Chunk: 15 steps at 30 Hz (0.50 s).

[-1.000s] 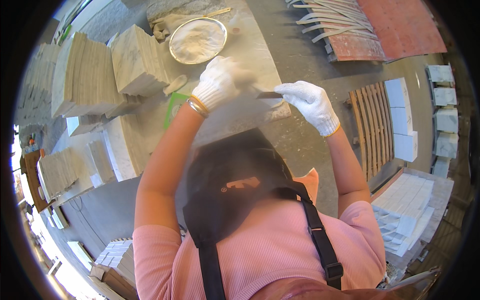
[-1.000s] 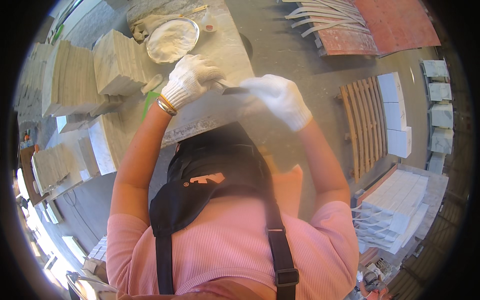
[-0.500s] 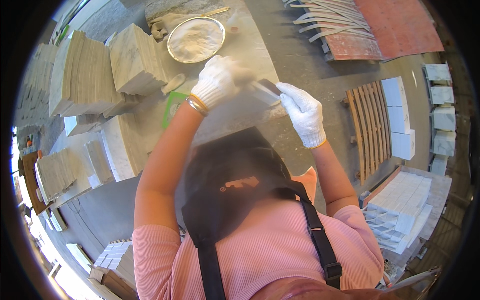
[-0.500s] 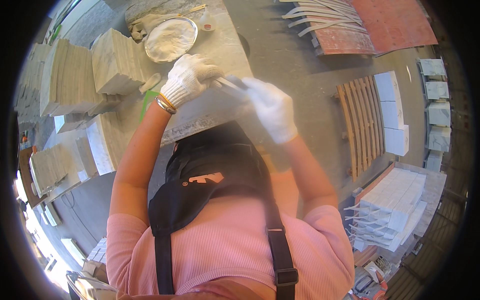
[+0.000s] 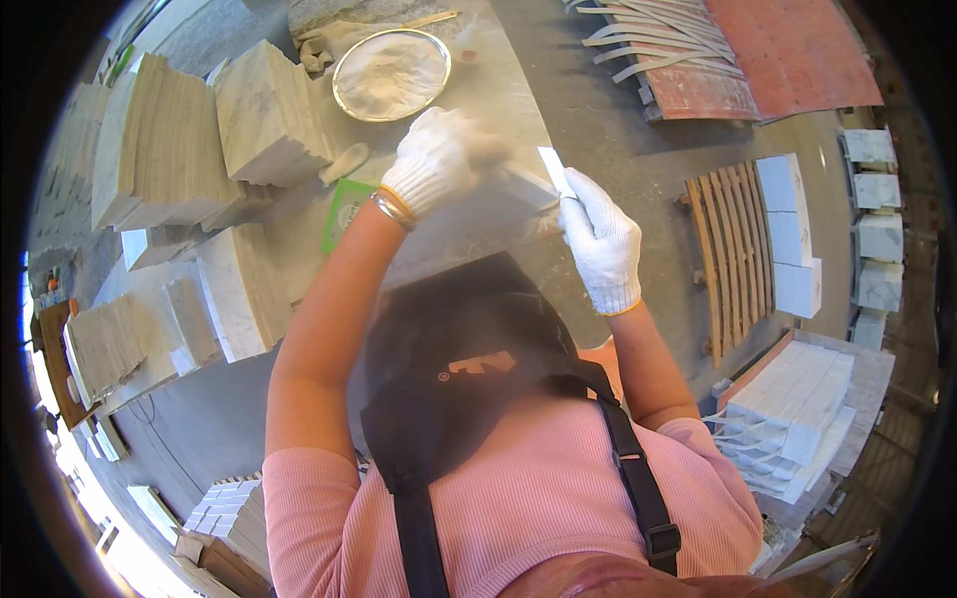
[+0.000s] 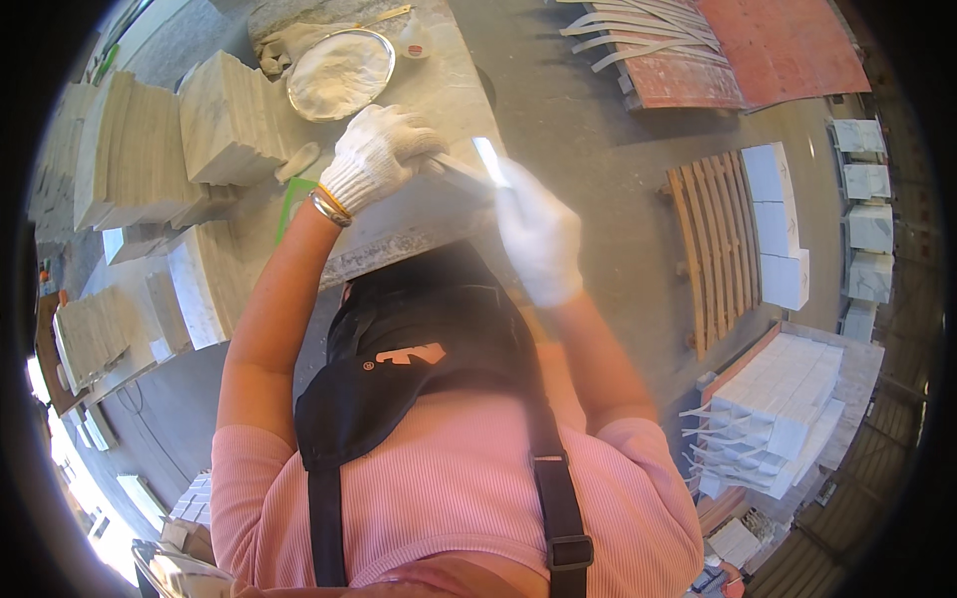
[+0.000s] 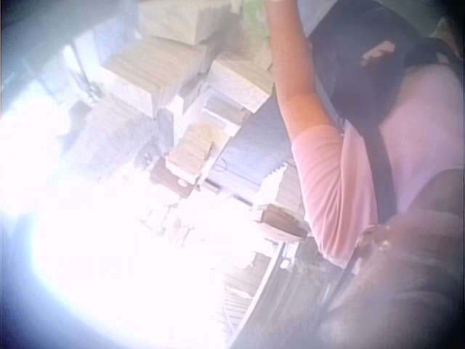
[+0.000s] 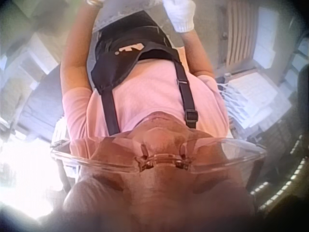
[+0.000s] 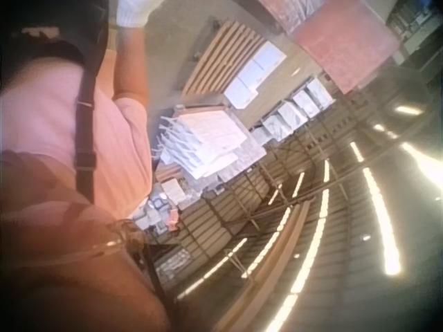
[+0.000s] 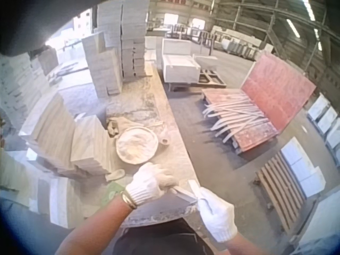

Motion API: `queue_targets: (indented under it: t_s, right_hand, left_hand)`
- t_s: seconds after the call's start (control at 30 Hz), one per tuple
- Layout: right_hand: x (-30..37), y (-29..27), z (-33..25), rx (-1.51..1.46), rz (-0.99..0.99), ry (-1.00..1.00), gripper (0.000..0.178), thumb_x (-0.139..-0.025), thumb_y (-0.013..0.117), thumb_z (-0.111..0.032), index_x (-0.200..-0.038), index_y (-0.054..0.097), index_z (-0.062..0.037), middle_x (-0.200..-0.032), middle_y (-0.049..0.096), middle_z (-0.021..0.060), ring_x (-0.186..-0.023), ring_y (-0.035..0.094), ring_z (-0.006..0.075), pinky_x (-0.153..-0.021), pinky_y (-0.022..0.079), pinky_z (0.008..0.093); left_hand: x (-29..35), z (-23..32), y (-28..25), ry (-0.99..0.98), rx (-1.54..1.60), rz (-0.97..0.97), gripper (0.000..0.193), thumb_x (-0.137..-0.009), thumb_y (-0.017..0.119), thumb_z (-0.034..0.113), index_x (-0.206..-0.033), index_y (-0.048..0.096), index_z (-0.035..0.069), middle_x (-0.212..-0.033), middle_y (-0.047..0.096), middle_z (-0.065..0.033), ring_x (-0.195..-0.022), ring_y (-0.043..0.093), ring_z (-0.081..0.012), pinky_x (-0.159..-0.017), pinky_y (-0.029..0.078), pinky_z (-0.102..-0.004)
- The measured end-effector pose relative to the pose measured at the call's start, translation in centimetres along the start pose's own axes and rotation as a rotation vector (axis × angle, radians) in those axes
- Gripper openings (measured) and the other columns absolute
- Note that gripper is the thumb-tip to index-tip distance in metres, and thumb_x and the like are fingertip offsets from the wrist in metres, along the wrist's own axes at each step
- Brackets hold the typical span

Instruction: The person repeatedly sands the edges of white rectangular tiles using a green sanding block and a metal scraper. They work on one tile at a time, flipping it to sand multiple edges, then place it on a stack. The person also uses a small metal tool to scrape or apply material from a bowl onto the tile edges.

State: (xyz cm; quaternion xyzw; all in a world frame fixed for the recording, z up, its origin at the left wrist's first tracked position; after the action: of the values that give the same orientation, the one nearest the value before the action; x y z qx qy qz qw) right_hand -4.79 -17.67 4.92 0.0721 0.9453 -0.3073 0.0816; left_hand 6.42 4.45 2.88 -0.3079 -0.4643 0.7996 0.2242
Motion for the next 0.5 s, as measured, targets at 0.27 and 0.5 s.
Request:
queue_targets:
  t_s: [0.27, 0.5]
  right_hand:
    - [-0.4, 0.2, -0.5, 0.027, 0.008, 0.015, 0.032, -0.096, 0.065, -0.001, -0.128, 0.069, -0.0024, -0.083, 0.07, 0.0038, -0.067, 0.06, 0.0054, -0.061, 0.05, 0.0227]
    - [0.6, -1.5, -0.8, -0.089, 0.014, 0.105, 0.034, -0.096, 0.065, -0.002, -0.131, 0.069, -0.0025, -0.082, 0.068, 0.0019, -0.067, 0.058, 0.0049, -0.06, 0.049, 0.0215]
  left_hand:
    - [0.1, 0.3, -0.3, 0.0, -0.007, 0.032, 0.019, -0.076, 0.076, 0.015, -0.095, 0.077, 0.018, -0.094, 0.072, -0.0017, -0.091, 0.065, -0.0284, -0.078, 0.05, -0.0423]
    - [0.0, 0.3, -0.3, -0.007, -0.003, -0.013, 0.021, -0.075, 0.076, 0.015, -0.095, 0.077, 0.019, -0.093, 0.071, -0.0016, -0.091, 0.065, -0.0281, -0.078, 0.049, -0.0416]
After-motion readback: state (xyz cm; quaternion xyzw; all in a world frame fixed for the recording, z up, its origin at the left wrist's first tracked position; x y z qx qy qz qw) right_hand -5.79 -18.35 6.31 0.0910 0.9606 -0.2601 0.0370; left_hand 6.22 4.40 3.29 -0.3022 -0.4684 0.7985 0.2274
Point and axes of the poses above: each hand's wrist, its own x-axis away from the middle knuckle, its own y-axis out of the palm, z = x × y, the point moved 1 cm from there along -x, towards the middle knuckle
